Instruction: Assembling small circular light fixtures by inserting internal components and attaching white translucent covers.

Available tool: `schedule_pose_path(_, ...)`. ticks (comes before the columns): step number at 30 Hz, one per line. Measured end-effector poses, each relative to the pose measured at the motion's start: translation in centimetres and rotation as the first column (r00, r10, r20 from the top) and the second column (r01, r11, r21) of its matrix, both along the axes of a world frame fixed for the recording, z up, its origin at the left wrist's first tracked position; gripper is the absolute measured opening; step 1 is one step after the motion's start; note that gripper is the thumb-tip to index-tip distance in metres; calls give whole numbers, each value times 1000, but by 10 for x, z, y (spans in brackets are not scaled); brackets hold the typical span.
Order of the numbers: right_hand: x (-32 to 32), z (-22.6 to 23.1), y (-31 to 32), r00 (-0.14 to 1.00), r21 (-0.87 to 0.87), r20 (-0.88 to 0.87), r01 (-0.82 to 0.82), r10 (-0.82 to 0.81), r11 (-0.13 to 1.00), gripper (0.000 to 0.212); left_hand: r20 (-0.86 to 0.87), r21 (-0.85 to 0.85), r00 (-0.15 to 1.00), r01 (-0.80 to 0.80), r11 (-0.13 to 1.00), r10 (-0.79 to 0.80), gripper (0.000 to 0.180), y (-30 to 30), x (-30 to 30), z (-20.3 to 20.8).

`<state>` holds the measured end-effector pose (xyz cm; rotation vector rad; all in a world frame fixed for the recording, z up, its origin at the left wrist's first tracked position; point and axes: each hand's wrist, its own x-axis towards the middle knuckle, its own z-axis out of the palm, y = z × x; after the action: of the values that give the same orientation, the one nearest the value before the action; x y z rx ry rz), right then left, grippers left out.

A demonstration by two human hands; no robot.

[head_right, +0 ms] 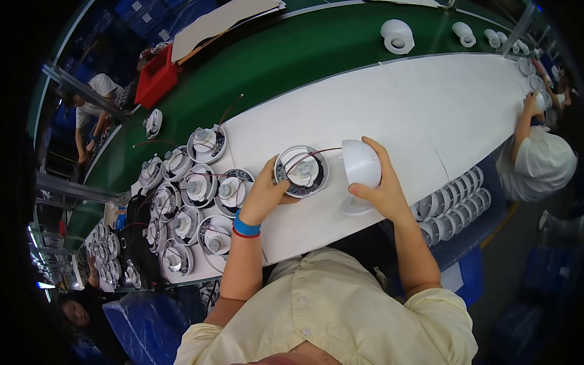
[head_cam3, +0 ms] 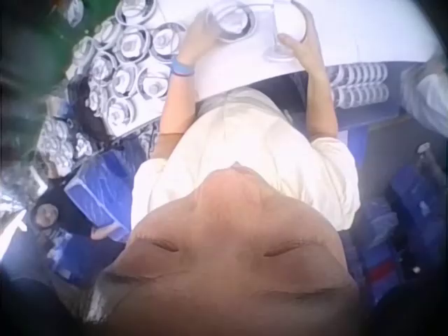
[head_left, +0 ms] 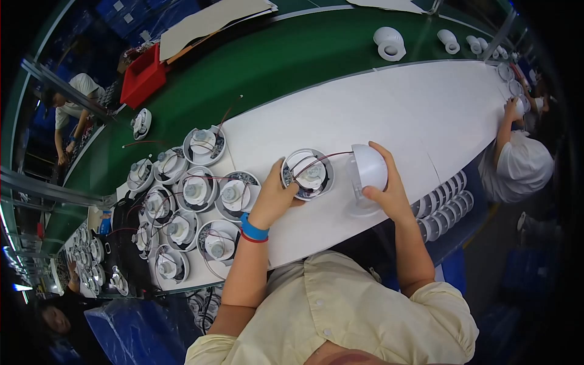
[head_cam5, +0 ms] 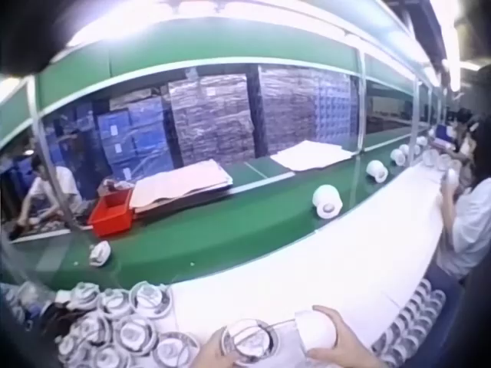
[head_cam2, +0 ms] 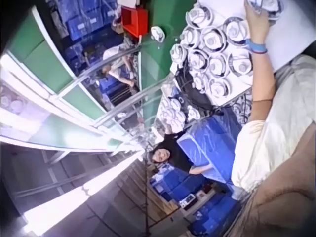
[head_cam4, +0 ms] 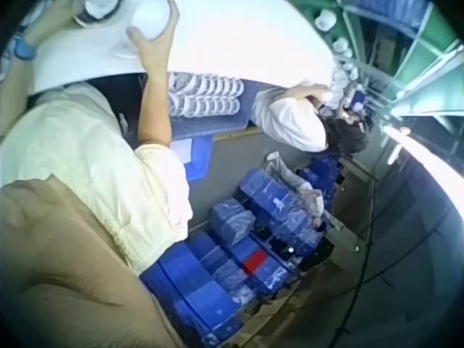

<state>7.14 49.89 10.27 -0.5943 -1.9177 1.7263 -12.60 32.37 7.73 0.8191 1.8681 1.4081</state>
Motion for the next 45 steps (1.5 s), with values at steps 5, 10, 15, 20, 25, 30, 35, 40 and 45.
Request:
schedule_pose_path(5,6,-7,2,998,-43,-56,14,-17,999,90,505,-63,863,54,997,-14,52,0,-6,9)
schedule_pose_path(10,7,-9,3,997,-36,-69,-26,23,999,92,429,-30,900,95,995,-73,50,-1,-5,14)
schedule_pose_path(15,6,-13,-2,991,-66,-99,-101,94,993,100,493,78,868,25,997,-60,51,3,4,-5)
schedule_pose_path(20,-13,-20,-59,930,83,-232,312,-286,946,98,520,287,854,-178,941,3,59,25,35,-29)
schedule_pose_path(25,-30,-15,-76,921,446,-172,389,-350,806,96,128,403,990,-113,908,67,75,30,50,-32)
schedule_pose_path(30,-33,-5,-68,931,566,-186,362,-313,740,96,138,468,987,4,884,-77,85,27,51,-20)
schedule_pose_path(35,-30,-14,-56,966,447,-164,252,-198,859,91,327,508,839,233,830,-435,77,16,40,-5)
schedule_pose_path(40,-35,-32,-68,953,579,-267,279,-146,766,89,716,524,619,-172,834,-322,68,19,52,16)
schedule_pose_path(45,-44,-28,-70,922,567,-376,310,-95,763,88,702,529,634,-159,833,-324,65,12,45,24)
